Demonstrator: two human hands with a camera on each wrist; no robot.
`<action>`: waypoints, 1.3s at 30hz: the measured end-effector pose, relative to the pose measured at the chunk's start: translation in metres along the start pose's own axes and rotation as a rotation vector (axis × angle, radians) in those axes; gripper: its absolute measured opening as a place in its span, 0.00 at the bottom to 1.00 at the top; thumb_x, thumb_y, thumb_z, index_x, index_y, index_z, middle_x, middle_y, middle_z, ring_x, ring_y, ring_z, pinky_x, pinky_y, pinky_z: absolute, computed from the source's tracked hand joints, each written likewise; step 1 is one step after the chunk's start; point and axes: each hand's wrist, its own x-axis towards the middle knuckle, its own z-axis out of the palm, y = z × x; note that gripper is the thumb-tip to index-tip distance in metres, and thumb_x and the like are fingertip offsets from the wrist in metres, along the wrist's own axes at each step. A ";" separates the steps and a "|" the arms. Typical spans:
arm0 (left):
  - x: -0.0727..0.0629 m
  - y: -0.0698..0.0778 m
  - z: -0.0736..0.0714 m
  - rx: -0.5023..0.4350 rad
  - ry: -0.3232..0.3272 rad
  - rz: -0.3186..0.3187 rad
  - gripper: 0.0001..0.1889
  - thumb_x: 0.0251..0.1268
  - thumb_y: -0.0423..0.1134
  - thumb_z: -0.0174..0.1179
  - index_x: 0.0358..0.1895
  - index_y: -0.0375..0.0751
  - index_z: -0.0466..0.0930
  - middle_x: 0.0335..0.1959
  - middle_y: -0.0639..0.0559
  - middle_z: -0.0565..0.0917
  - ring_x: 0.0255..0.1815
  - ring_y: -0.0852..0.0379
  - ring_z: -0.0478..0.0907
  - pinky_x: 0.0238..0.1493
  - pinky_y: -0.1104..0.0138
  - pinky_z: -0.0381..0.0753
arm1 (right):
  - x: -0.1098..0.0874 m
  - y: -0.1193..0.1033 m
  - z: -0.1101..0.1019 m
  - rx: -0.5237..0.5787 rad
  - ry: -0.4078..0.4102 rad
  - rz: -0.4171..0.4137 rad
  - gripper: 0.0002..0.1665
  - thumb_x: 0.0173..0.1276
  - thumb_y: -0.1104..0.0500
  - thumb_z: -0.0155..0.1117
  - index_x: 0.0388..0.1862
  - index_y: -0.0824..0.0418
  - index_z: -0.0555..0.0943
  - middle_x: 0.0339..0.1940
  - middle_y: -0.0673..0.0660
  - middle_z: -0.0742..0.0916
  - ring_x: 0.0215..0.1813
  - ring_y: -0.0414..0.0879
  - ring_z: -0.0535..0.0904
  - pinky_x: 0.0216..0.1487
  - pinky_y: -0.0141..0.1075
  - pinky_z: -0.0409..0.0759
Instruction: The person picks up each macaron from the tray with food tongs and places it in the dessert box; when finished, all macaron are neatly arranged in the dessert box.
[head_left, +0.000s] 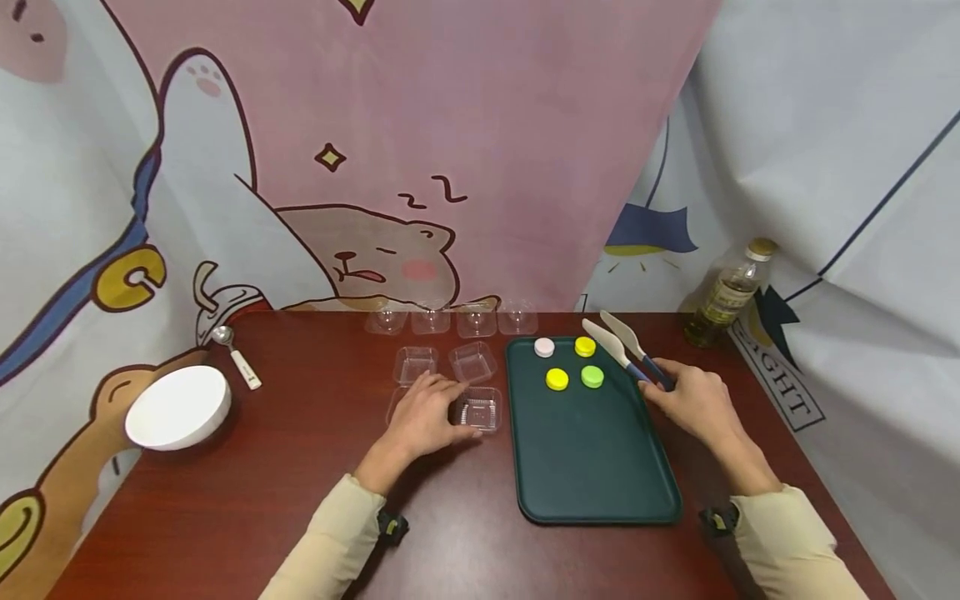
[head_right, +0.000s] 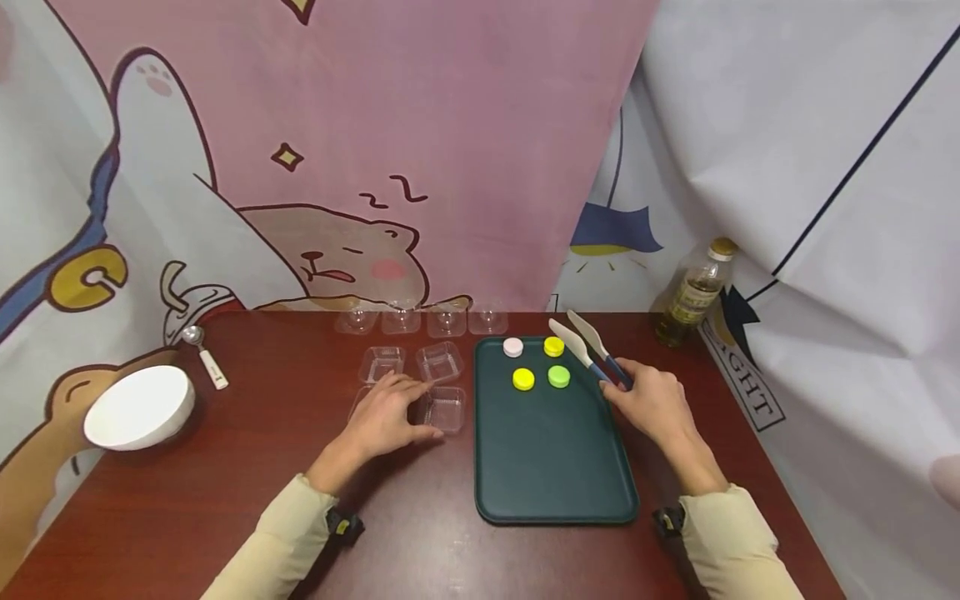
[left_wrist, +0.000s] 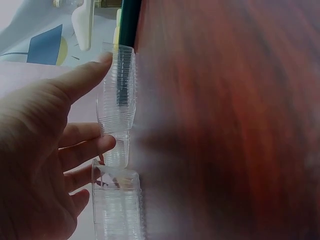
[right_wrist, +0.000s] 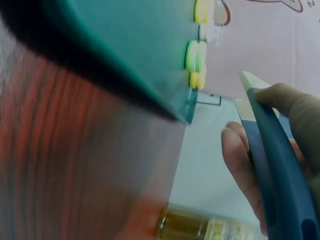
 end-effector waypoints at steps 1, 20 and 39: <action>0.000 0.000 0.000 0.003 0.005 -0.001 0.45 0.46 0.65 0.76 0.66 0.42 0.79 0.60 0.48 0.85 0.66 0.47 0.76 0.80 0.51 0.59 | 0.001 -0.002 0.001 0.004 -0.005 -0.005 0.32 0.69 0.50 0.67 0.65 0.67 0.77 0.18 0.51 0.80 0.20 0.43 0.72 0.19 0.35 0.66; 0.001 0.000 -0.004 0.017 0.001 0.008 0.44 0.47 0.64 0.76 0.67 0.43 0.79 0.60 0.47 0.85 0.67 0.46 0.75 0.80 0.49 0.58 | 0.002 -0.023 0.013 0.015 -0.045 -0.065 0.30 0.67 0.50 0.69 0.61 0.67 0.80 0.19 0.50 0.79 0.18 0.41 0.70 0.18 0.33 0.65; -0.002 0.002 -0.003 0.009 0.018 -0.015 0.44 0.47 0.63 0.76 0.68 0.44 0.78 0.61 0.49 0.85 0.67 0.46 0.75 0.79 0.49 0.59 | 0.008 -0.029 0.030 -0.003 -0.080 -0.138 0.30 0.65 0.50 0.71 0.61 0.67 0.82 0.16 0.48 0.79 0.16 0.40 0.68 0.18 0.32 0.62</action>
